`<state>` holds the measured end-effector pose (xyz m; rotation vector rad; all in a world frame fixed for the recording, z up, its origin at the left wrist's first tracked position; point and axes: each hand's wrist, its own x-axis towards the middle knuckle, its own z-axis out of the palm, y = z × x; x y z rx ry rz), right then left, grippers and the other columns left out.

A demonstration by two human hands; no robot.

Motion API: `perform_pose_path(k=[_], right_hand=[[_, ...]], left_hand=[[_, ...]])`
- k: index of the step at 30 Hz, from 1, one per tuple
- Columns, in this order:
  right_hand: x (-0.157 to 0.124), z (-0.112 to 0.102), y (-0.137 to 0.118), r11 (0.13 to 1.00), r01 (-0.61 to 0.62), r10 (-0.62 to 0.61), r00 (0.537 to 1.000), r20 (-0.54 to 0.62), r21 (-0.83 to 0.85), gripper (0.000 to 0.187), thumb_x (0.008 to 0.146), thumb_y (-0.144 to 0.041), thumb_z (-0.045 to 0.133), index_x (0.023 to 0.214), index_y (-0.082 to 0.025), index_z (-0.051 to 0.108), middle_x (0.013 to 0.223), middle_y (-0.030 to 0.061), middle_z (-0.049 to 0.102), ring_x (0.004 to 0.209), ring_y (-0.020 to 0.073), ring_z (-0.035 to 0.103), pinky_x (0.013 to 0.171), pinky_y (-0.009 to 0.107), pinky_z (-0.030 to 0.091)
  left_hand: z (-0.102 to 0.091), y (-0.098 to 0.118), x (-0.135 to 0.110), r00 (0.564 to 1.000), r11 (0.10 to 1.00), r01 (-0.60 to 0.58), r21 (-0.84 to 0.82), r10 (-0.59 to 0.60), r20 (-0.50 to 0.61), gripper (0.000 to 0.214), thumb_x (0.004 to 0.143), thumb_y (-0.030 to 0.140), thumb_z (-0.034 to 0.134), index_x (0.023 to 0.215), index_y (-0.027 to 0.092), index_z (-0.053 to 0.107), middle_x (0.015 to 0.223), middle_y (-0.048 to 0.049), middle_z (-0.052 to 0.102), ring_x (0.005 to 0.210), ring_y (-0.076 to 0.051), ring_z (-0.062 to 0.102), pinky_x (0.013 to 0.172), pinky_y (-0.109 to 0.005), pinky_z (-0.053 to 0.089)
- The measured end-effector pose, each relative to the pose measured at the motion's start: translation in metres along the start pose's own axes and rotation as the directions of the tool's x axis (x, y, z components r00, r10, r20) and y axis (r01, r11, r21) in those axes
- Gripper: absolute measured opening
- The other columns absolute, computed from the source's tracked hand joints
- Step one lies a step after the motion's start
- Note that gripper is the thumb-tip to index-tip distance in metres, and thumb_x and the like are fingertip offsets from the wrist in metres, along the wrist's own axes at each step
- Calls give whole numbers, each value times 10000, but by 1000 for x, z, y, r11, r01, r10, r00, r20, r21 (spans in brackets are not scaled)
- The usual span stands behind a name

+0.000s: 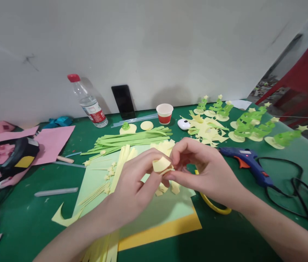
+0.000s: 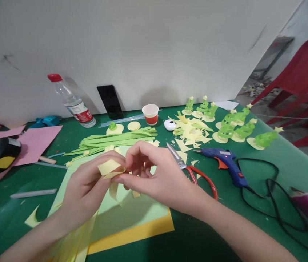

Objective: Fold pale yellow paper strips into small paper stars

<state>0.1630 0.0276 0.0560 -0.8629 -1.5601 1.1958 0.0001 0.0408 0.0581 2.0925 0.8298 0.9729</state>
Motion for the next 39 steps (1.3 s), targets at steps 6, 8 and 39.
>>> perform_pose_path(k=[6, 8, 39], right_hand=[[2, -3, -5, 993, -102, 104, 994, -35, 60, 208, 698, -88, 653, 716, -206, 482, 593, -68, 527, 498, 70, 538, 454, 176, 444], [2, -4, -5, 982, -141, 144, 990, -12, 122, 193, 705, -77, 617, 734, -209, 479, 589, -73, 536, 501, 77, 565, 475, 187, 469], [3, -7, -10, 984, -179, 178, 980, -87, -4, 210, 694, -98, 636, 802, -218, 503, 595, -88, 583, 543, 56, 485, 529, 145, 419]], left_hand=[[-2, 2, 0, 990, 993, -50, -105, 63, 126, 281, 792, 36, 387, 889, 211, 583, 764, -18, 609, 703, -167, 587, 652, -287, 499], [-3, 3, 0, 985, 993, -9, -116, 28, 168, 360, 773, 20, 370, 963, 225, 597, 787, -16, 625, 713, -168, 612, 666, -286, 512], [-9, 3, 4, 971, 924, 237, -301, -218, 97, 214, 825, 83, 547, 926, 246, 642, 958, 41, 682, 786, -76, 655, 689, -125, 528]])
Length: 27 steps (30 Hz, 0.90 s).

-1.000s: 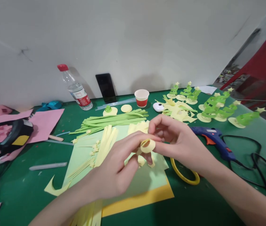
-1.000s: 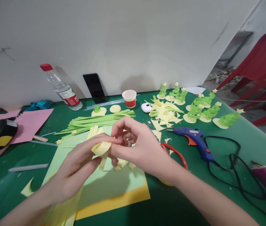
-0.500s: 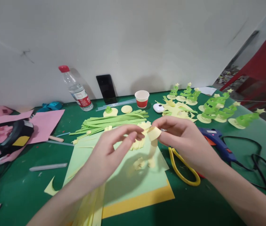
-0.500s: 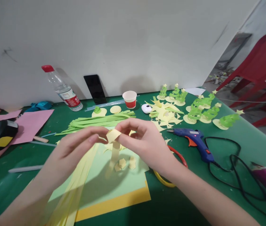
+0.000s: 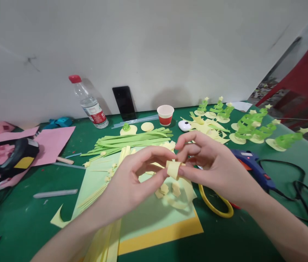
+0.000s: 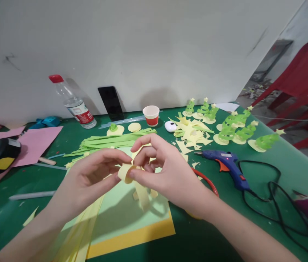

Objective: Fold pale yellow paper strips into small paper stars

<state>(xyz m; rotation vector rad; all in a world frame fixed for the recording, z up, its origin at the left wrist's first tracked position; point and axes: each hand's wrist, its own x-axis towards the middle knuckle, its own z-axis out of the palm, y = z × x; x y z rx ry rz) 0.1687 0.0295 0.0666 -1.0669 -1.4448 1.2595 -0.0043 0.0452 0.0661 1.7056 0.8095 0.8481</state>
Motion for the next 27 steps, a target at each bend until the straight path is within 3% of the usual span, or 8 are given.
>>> perform_pose_path(k=[4, 7, 12, 15, 18, 22, 27], right_hand=[[-2, -4, -2, 999, -51, 52, 998, 44, -11, 303, 664, -79, 629, 873, -244, 484, 607, -104, 560, 539, 61, 455, 527, 152, 408], [-4, -4, -3, 995, -89, 92, 992, 84, -33, 371, 646, -46, 631, 909, -254, 473, 618, -104, 577, 546, 64, 434, 508, 145, 383], [-5, -4, -6, 990, -141, 142, 978, 156, -18, 407, 656, -59, 663, 958, -262, 483, 597, -115, 535, 541, 58, 436, 514, 147, 375], [-5, -5, -6, 985, -171, 169, 969, 180, -6, 432, 668, -123, 713, 1002, -271, 483, 637, -106, 561, 591, 66, 502, 543, 159, 396], [-5, -8, -6, 989, -148, 150, 973, 178, -25, 395, 701, -181, 714, 1020, -271, 500, 688, -84, 582, 650, 84, 532, 568, 171, 422], [-5, -10, -8, 983, -64, 96, 978, 184, -173, 57, 789, -252, 641, 813, -234, 593, 744, -44, 599, 640, 91, 503, 569, 193, 417], [-8, -8, -12, 946, -74, 132, 977, 166, -315, 180, 805, -267, 624, 639, -211, 585, 618, -47, 560, 566, 87, 468, 529, 198, 382]], left_hand=[[-2, 0, -4, 986, 976, -84, 200, 53, 156, 401, 796, 114, 630, 1140, 318, 608, 1141, 34, 674, 928, -131, 633, 800, -197, 516], [0, 1, -5, 981, 949, -122, 292, 70, 181, 447, 777, 198, 696, 1191, 327, 587, 1129, 35, 693, 955, -156, 625, 813, -217, 498], [0, 3, -3, 979, 940, -141, 311, 85, 185, 220, 785, 208, 697, 1000, 254, 686, 907, 37, 729, 759, -123, 626, 708, -190, 482], [-1, 4, -3, 985, 956, -130, 264, 93, 147, 116, 756, 235, 727, 867, 230, 693, 779, 41, 702, 695, -119, 601, 633, -187, 466], [-1, 3, -5, 995, 976, -68, 206, 52, 82, 115, 755, 274, 725, 859, 246, 683, 778, 38, 681, 703, -126, 605, 573, -182, 461], [-1, 3, -5, 1000, 985, -31, 169, 32, 0, 82, 769, 274, 700, 845, 254, 675, 817, 28, 689, 722, -129, 600, 485, -152, 431], [0, 4, -2, 999, 989, 6, 148, -1, -33, 22, 769, 230, 683, 767, 228, 661, 748, 29, 677, 657, -104, 578, 421, -119, 390]])
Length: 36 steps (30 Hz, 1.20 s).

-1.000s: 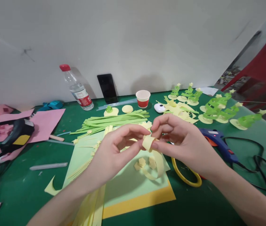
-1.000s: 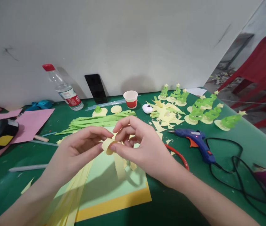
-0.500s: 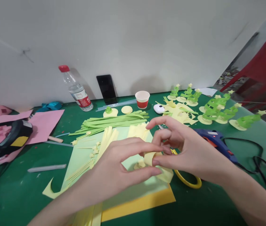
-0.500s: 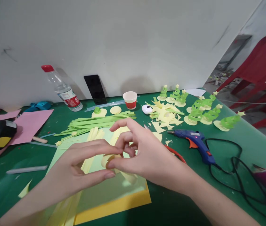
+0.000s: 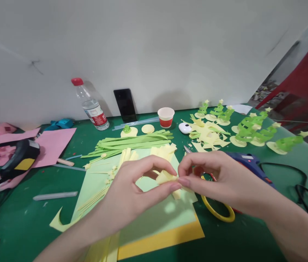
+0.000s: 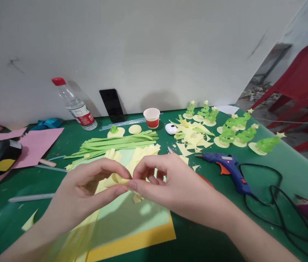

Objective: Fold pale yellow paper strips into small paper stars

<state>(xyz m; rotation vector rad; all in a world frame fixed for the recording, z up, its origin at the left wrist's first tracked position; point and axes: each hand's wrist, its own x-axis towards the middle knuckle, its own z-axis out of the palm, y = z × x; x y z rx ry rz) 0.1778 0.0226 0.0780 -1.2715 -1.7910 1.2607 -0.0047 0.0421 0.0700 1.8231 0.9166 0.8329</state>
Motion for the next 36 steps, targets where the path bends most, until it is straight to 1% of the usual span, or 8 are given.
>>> perform_pose_path(k=[4, 10, 15, 18, 22, 27, 32, 36], right_hand=[[-2, 1, -2, 999, 6, -6, 1000, -15, -34, 183, 810, -244, 592, 631, -209, 575, 592, -50, 538, 548, 82, 454, 506, 189, 362], [-4, -4, -2, 988, 76, -79, 997, -18, -134, 193, 802, -196, 541, 610, -202, 530, 559, -48, 457, 509, 85, 362, 462, 198, 302], [-6, -13, 1, 976, 118, -117, 993, 18, -184, 191, 779, -137, 515, 599, -196, 492, 570, -32, 474, 520, 94, 386, 461, 202, 317], [-6, -14, 2, 967, 115, -108, 993, 41, -225, 193, 801, -164, 521, 611, -196, 508, 583, -27, 487, 532, 100, 407, 477, 211, 327], [-4, -10, 2, 969, 84, -71, 995, 64, -234, 237, 865, -357, 553, 687, -203, 578, 641, -22, 544, 573, 104, 451, 514, 221, 343], [-3, -4, 1, 973, 121, -102, 989, 102, -197, 352, 864, -502, 514, 700, -206, 610, 637, -24, 535, 581, 105, 436, 509, 218, 329], [-4, -1, -2, 983, 128, -116, 988, 99, -128, 357, 924, -391, 427, 649, -193, 535, 624, -18, 500, 580, 105, 443, 496, 202, 342], [-3, 1, -3, 976, 167, -152, 982, 111, -141, 291, 910, -303, 452, 651, -191, 521, 610, -27, 507, 573, 96, 453, 510, 189, 350]], left_hand=[[0, 2, 2, 995, 984, 95, -152, -92, 25, 70, 759, 170, 672, 705, 195, 634, 654, 48, 643, 572, -68, 589, 490, -110, 461], [-4, 4, 9, 962, 858, 274, -434, -253, 105, 113, 748, 95, 657, 668, 163, 616, 595, 69, 620, 535, -68, 664, 534, -124, 534], [-8, 1, 13, 953, 848, 304, -433, -280, 119, 112, 736, 130, 685, 660, 159, 607, 583, 59, 632, 561, -97, 687, 568, -164, 555], [-6, 0, 11, 961, 893, 275, -356, -263, 82, 106, 737, 163, 686, 664, 162, 609, 597, 43, 649, 579, -112, 684, 585, -189, 558], [1, 1, 7, 978, 956, 207, -210, -203, 39, 94, 745, 188, 677, 686, 179, 605, 616, 34, 669, 584, -114, 657, 519, -173, 517], [5, 3, 4, 990, 981, 137, -135, -130, 61, 87, 779, 218, 646, 708, 187, 607, 672, 18, 693, 612, -122, 647, 511, -180, 502], [5, 1, 0, 1000, 995, 0, -101, 0, -4, 46, 788, 176, 656, 755, 197, 632, 706, 30, 686, 641, -95, 626, 566, -159, 490], [4, -3, -5, 997, 998, -43, -38, 41, -61, 94, 776, 226, 690, 858, 227, 644, 746, 23, 676, 682, -112, 622, 483, -140, 452]])
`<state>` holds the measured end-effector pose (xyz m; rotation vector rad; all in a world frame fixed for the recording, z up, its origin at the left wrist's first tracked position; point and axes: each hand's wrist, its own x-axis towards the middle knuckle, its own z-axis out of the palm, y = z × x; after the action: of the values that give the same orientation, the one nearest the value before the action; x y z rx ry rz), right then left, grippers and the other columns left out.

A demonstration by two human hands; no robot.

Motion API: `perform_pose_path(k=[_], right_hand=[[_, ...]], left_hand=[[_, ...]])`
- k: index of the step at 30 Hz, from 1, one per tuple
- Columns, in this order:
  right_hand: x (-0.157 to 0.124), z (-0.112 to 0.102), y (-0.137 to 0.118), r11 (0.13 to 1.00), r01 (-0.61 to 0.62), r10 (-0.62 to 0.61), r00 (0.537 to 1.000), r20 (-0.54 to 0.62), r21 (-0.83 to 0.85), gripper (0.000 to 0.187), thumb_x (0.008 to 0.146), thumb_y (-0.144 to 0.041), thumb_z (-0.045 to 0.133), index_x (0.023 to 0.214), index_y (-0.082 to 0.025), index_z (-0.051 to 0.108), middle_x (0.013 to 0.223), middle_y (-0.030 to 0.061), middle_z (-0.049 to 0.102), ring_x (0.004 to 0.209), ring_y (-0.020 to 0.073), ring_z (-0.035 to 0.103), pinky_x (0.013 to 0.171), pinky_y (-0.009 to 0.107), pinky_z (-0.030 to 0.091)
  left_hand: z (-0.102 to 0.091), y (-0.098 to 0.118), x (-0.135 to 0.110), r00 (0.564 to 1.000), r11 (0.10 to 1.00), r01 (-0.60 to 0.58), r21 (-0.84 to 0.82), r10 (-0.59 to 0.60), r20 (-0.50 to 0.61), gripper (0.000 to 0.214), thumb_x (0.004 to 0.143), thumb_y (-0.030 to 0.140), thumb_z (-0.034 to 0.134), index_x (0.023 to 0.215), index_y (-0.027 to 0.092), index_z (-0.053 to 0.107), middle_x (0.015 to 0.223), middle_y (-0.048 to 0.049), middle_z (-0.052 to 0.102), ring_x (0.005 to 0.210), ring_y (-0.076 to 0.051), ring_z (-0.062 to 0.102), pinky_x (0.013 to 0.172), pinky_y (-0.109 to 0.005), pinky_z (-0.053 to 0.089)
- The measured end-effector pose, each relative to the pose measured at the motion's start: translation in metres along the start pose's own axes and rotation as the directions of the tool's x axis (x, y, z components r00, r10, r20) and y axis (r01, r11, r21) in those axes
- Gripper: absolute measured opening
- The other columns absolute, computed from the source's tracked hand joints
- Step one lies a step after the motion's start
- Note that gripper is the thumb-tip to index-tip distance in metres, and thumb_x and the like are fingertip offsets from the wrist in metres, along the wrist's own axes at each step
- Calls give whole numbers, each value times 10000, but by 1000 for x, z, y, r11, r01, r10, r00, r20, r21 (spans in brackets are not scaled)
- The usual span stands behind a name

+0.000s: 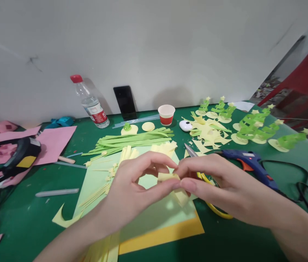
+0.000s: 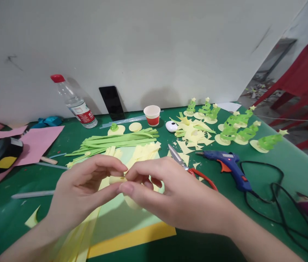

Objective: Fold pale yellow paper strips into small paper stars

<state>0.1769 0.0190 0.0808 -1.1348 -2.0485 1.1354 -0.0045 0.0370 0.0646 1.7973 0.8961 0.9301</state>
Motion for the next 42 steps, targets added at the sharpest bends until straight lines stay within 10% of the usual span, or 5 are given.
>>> perform_pose_path(k=[12, 17, 25, 35, 42], right_hand=[[5, 6, 9, 990, 144, -144, 988, -49, 10, 330, 873, -164, 428, 545, -178, 388, 515, -42, 357, 491, 75, 342, 458, 200, 291], [4, 6, 9, 979, 185, -170, 973, -153, 87, 306, 879, -179, 441, 574, -183, 458, 552, -20, 502, 520, 90, 433, 501, 216, 344], [7, 6, 10, 984, 165, -159, 984, -83, 71, 271, 829, -159, 452, 560, -181, 430, 506, -41, 431, 487, 79, 385, 452, 205, 295], [6, 6, 10, 987, 157, -150, 979, -140, 35, 328, 878, -223, 488, 554, -180, 459, 513, -32, 458, 489, 85, 394, 467, 207, 316], [5, 8, 14, 946, 135, -96, 985, -145, 294, 311, 839, -172, 486, 531, -180, 440, 511, -38, 423, 486, 83, 364, 476, 227, 287]], left_hand=[[-2, 5, -2, 986, 1000, -23, -2, 23, 164, 276, 817, 202, 653, 1072, 257, 560, 714, 48, 597, 670, -99, 573, 606, -166, 488], [-4, 8, 0, 986, 1000, 16, -14, -13, 168, 42, 891, 196, 524, 854, 213, 530, 783, 37, 576, 709, -88, 575, 635, -160, 472], [-5, 10, 2, 959, 989, -10, 151, -34, 281, 233, 911, 203, 428, 693, 188, 509, 644, 40, 522, 597, -98, 501, 559, -191, 403], [-5, 8, 4, 996, 997, -64, 50, 61, 58, 178, 888, 154, 473, 721, 195, 520, 667, 50, 575, 610, -79, 553, 558, -163, 429], [-3, 5, 3, 982, 987, -88, 137, 63, 180, 212, 893, 163, 486, 699, 176, 571, 664, 26, 607, 612, -96, 565, 564, -190, 430]])
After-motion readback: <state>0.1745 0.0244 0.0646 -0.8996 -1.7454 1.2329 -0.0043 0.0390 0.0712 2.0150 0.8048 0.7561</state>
